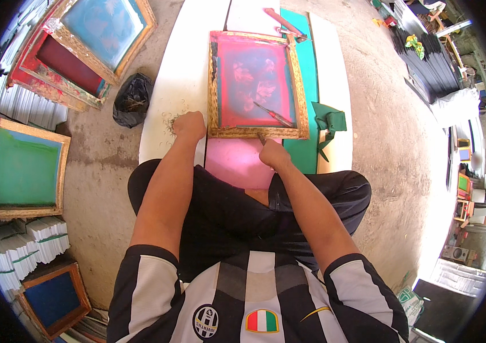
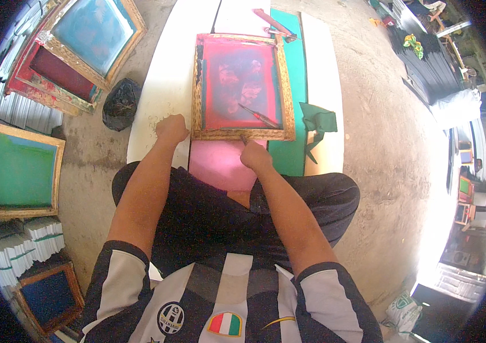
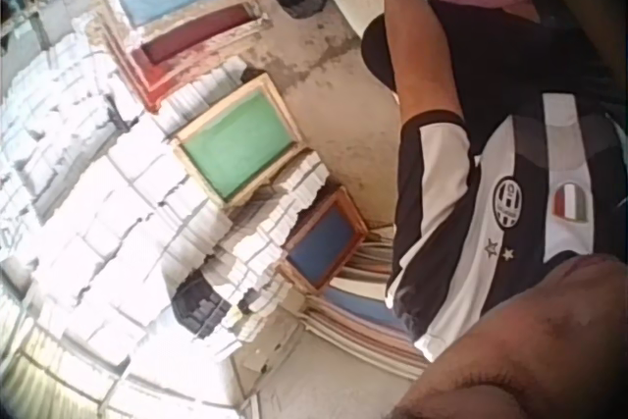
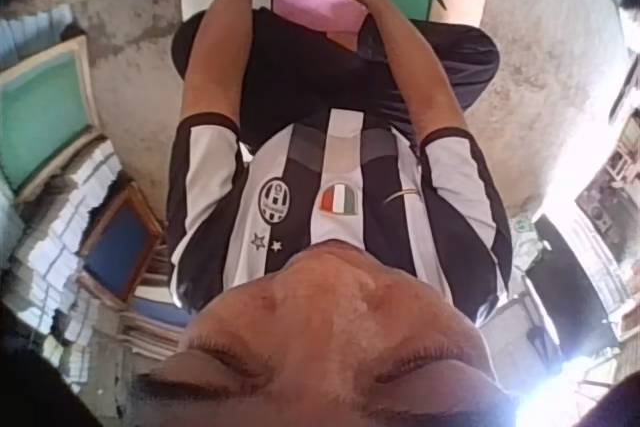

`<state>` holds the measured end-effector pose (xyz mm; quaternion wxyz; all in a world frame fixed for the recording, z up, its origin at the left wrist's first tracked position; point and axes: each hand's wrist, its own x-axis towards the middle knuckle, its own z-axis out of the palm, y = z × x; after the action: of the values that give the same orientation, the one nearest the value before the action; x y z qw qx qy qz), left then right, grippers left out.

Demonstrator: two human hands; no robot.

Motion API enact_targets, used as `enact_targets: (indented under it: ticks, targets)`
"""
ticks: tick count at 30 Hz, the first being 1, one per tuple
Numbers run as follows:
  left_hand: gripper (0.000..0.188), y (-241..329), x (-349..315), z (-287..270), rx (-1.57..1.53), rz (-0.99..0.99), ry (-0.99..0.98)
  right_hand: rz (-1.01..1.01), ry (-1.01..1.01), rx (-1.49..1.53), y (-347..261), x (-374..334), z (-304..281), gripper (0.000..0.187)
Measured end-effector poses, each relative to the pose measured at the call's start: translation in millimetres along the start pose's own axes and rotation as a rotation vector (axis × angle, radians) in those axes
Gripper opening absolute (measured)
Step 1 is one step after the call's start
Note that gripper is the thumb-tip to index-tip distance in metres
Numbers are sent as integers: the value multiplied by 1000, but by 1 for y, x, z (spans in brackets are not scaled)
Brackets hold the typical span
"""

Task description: The person scrapes dried pink ink from a screen printing frame using a small metal scraper. They repeatedly scrape the mesh surface and remove the dried ink residue.

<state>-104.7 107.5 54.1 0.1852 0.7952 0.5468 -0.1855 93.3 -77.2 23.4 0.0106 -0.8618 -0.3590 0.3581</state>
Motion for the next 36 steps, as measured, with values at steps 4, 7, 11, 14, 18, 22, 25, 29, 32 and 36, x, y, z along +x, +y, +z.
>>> enact_targets:
  ticks: [4,7,11,14,18,22,25,29,32,36]
  targets:
    - [27,7,-8,-3,-32,46,-5,-19,68,-48,2,-7,5,34]
    - [29,13,-4,-2,-31,67,-66,-22,78,-42,3,-7,7,33]
    - [29,16,-3,-1,-18,107,-90,-57,107,128,23,12,30,34]
    - [28,12,-4,3,-40,70,-53,-62,76,282,21,12,30,32]
    - [25,22,-27,-13,-15,93,66,-154,19,543,31,12,40,26]
    - [21,25,-15,19,5,594,203,-243,-75,619,17,-6,46,19]
    - [18,42,-28,32,18,812,261,-301,-192,737,2,-22,50,16]
    - [18,46,-27,35,184,804,217,-242,-302,757,-7,-30,46,16]
    - [17,44,-28,31,207,799,203,-254,-379,805,-4,-24,53,20]
    - [16,45,-33,22,269,704,178,-140,-598,924,2,-23,45,29]
